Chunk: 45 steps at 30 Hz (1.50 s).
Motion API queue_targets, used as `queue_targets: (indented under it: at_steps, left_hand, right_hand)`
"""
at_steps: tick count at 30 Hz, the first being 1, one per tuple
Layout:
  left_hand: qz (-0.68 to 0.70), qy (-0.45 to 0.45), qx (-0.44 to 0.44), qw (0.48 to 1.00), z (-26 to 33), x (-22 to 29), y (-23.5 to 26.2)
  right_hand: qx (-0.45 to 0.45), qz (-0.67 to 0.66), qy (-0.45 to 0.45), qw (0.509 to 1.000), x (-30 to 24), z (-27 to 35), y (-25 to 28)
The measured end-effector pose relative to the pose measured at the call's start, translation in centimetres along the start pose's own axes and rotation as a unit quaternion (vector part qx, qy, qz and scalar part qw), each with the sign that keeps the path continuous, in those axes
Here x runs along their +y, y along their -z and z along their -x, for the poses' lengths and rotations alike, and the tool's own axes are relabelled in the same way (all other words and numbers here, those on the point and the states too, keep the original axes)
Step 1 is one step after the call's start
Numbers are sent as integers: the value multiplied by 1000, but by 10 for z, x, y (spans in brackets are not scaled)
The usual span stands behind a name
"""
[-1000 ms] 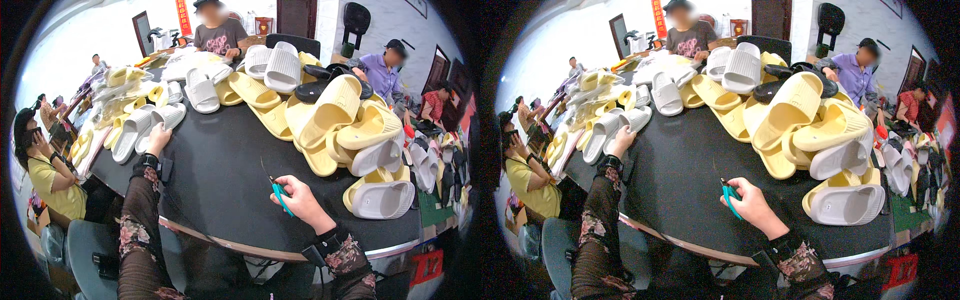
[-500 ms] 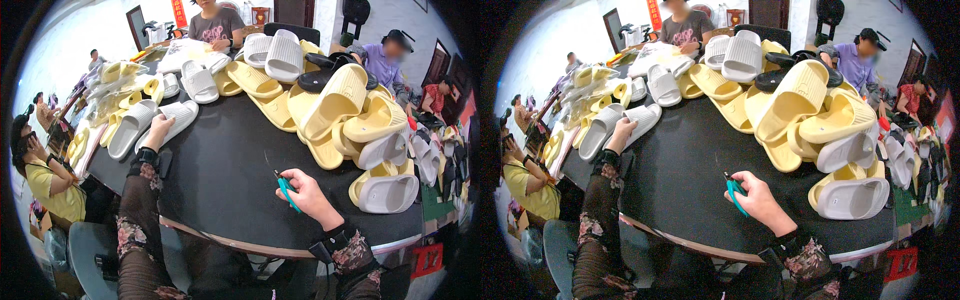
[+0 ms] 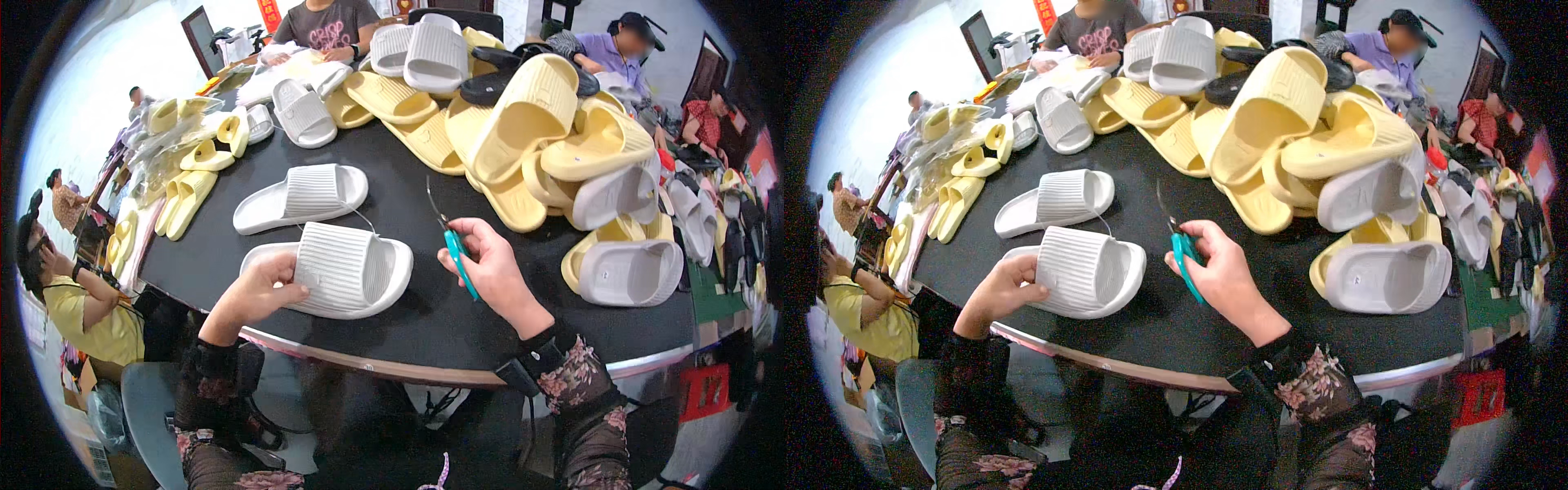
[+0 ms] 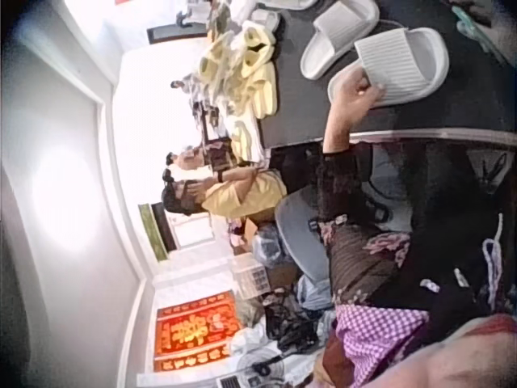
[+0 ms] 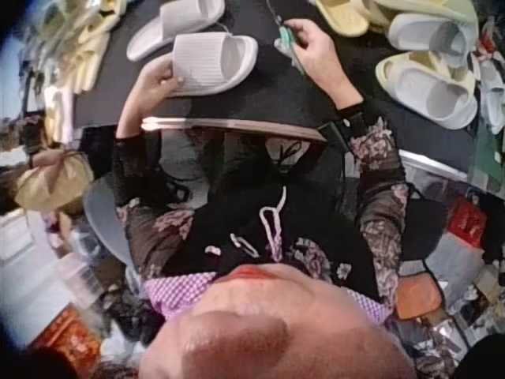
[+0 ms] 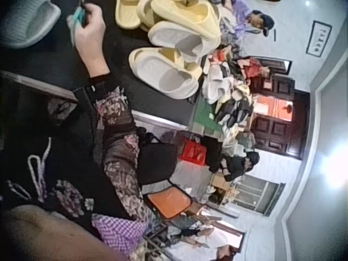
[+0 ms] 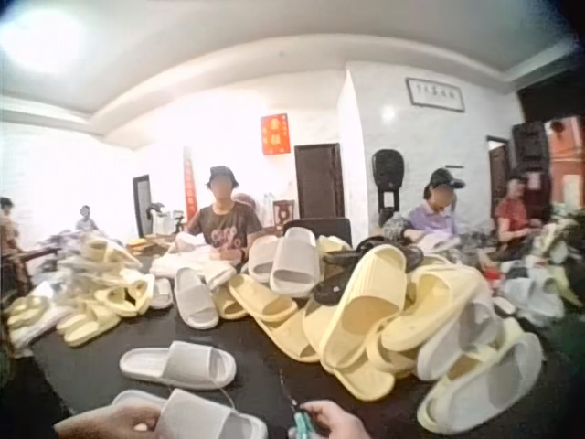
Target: The recorder uses a tool to trim or process molded foam sandals at a workshop table.
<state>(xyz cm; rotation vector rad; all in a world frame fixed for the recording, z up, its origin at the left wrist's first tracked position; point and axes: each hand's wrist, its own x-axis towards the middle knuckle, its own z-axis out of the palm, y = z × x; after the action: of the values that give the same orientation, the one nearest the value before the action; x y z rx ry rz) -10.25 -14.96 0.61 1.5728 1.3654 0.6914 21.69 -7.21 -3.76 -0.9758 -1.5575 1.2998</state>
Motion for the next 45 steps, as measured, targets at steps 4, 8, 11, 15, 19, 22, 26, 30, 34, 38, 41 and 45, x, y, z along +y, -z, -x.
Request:
queue_targets:
  at_steps: [4,8,11,15,19,22,26,30,34,38,41,45]
  left_hand:
    - [-1,73,37,997,1,11,-10]
    - [-53,49,74,995,-13,-6,2]
    - [-112,61,89,988,-9,-27,25]
    - [-87,45,86,992,-12,-6,26]
    - [-57,39,127,990,-22,-14,34]
    - [-51,86,170,980,-37,-18,37]
    - [7,100,173,980,-62,-36,44]
    - [152,62,140,976,-78,-47,49]
    - [55,88,155,982,-79,-35,28]
    - [149,89,65,983,-69,-8,-12]
    - [87,53,40,994,-63,0,-27]
    - [165,75,86,980,-68,-8,-19]
  right_hand:
    - [-12,12,7,1000,-1,1,1]
    - [-8,2,8,1000,0,2,4]
    - [-12,3,10,1000,2,0,-3]
    - [-16,8,11,1000,5,1,2]
    - [-25,7,29,999,12,-2,1]
    - [-28,25,2,999,5,0,1]
    - [-36,21,17,999,10,-1,1]
    - [-41,37,29,998,13,-1,0]
    - [-37,41,30,998,11,0,0]
    - [-37,39,26,998,14,0,2]
    - [-30,29,38,998,17,-4,1]
    - [-11,-16,52,998,17,-3,-1]
